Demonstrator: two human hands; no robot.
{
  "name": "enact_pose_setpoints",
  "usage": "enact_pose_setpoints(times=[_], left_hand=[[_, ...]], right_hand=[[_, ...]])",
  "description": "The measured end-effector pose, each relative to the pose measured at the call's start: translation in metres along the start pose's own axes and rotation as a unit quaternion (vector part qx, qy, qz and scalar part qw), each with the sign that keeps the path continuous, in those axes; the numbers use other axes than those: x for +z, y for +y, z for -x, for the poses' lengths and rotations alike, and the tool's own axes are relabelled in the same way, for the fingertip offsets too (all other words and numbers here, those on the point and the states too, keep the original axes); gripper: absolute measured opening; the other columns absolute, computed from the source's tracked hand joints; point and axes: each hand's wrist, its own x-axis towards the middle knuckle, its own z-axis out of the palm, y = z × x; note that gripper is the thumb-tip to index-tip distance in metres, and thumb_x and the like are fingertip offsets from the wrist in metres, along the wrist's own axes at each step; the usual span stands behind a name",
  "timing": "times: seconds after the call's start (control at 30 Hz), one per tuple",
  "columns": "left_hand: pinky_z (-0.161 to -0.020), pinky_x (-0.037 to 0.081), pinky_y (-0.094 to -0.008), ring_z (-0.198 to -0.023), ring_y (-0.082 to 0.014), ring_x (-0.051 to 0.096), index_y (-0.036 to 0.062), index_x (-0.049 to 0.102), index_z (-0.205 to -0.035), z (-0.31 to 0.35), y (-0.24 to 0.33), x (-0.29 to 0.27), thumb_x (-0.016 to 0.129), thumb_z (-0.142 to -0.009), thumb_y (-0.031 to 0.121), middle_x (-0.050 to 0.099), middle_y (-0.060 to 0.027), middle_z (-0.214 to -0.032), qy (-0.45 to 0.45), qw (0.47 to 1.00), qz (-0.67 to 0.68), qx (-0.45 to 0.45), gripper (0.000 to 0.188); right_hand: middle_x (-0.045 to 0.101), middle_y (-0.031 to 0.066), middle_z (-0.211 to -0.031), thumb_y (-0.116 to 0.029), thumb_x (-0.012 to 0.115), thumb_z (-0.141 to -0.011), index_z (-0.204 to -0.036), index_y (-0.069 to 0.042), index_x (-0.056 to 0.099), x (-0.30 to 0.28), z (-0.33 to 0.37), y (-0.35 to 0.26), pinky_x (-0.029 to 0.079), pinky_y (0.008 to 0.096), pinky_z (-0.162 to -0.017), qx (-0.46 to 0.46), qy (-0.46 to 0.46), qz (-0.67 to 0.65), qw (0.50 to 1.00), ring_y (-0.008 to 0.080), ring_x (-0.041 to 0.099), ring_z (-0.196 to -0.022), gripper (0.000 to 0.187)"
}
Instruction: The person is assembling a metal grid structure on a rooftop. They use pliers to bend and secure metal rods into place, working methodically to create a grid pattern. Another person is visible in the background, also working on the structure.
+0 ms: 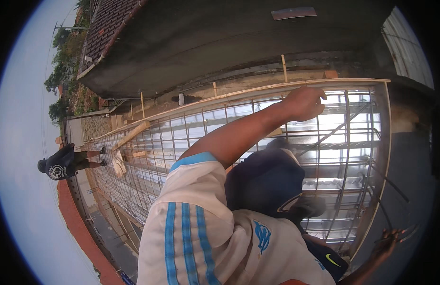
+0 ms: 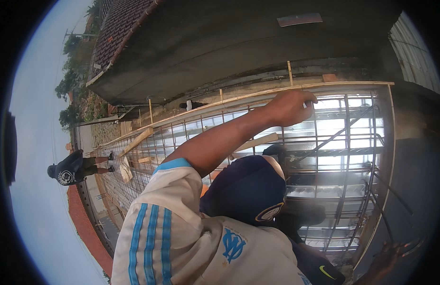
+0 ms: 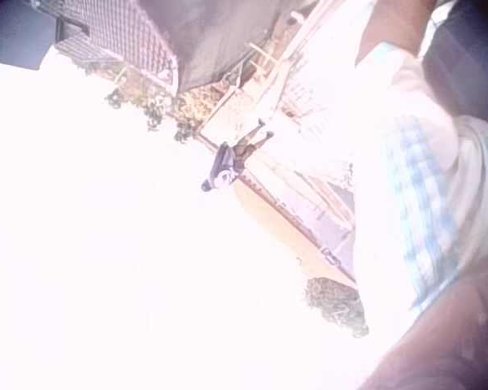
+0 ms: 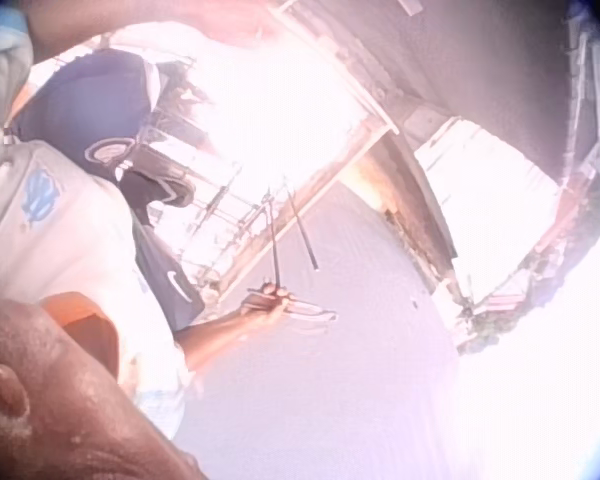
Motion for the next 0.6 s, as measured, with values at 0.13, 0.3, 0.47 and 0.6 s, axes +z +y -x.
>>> enact_pose_setpoints(times=[0.13, 0.3, 0.47, 0.6], left_hand=[[-0.093, 0.045, -0.0416, -0.106, -0.0344, 0.06, 0.0023, 0.061, -0.117, -0.073, -0.028, 0.025, 0.055, -0.085, 0.034, 0.063, -0.0213, -0.111, -0.107, 0.989, -0.09, -0.051, 0.045], [-0.1, 0.041, -0.0418, -0.117, -0.0359, 0.054, -0.0002, 0.055, -0.124, -0.145, -0.03, 0.063, 0.052, -0.087, 0.051, 0.056, -0.0241, -0.124, -0.248, 0.946, -0.195, -0.076, 0.063], [-0.105, 0.037, -0.0415, -0.125, -0.0366, 0.046, 0.0033, 0.039, -0.139, -0.16, -0.033, 0.119, 0.056, -0.085, 0.054, 0.044, -0.0236, -0.138, -0.147, 0.96, -0.216, -0.098, 0.075], [-0.099, 0.041, -0.0431, -0.12, -0.0345, 0.052, 0.0057, 0.049, -0.131, -0.168, -0.039, 0.13, 0.059, -0.087, 0.044, 0.053, -0.0218, -0.129, -0.079, 0.971, -0.19, -0.118, 0.06]], right_hand=[[0.049, 0.0009, -0.094, -0.025, 0.053, -0.094, -0.124, -0.013, 0.046, -0.005, -0.01, -0.001, 0.04, 0.0369, -0.079, 0.007, -0.144, -0.023, 0.989, 0.0122, 0.046, -0.079, 0.033], [0.05, 0.001, -0.092, -0.022, 0.056, -0.093, -0.123, -0.014, 0.046, 0.019, -0.001, 0.0, 0.046, 0.0357, -0.069, -0.034, -0.007, -0.037, 0.999, 0.0122, 0.047, -0.07, 0.033], [0.051, 0.0016, -0.085, -0.022, 0.057, -0.091, -0.118, -0.011, 0.047, 0.024, 0.004, -0.002, 0.048, 0.0357, -0.066, -0.014, -0.021, -0.043, 0.999, 0.0122, 0.048, -0.062, 0.031], [0.051, 0.0026, -0.083, -0.024, 0.057, -0.09, -0.115, -0.009, 0.047, 0.028, 0.004, -0.003, 0.049, 0.036, -0.066, -0.018, -0.039, -0.041, 0.998, 0.0125, 0.048, -0.059, 0.03]])
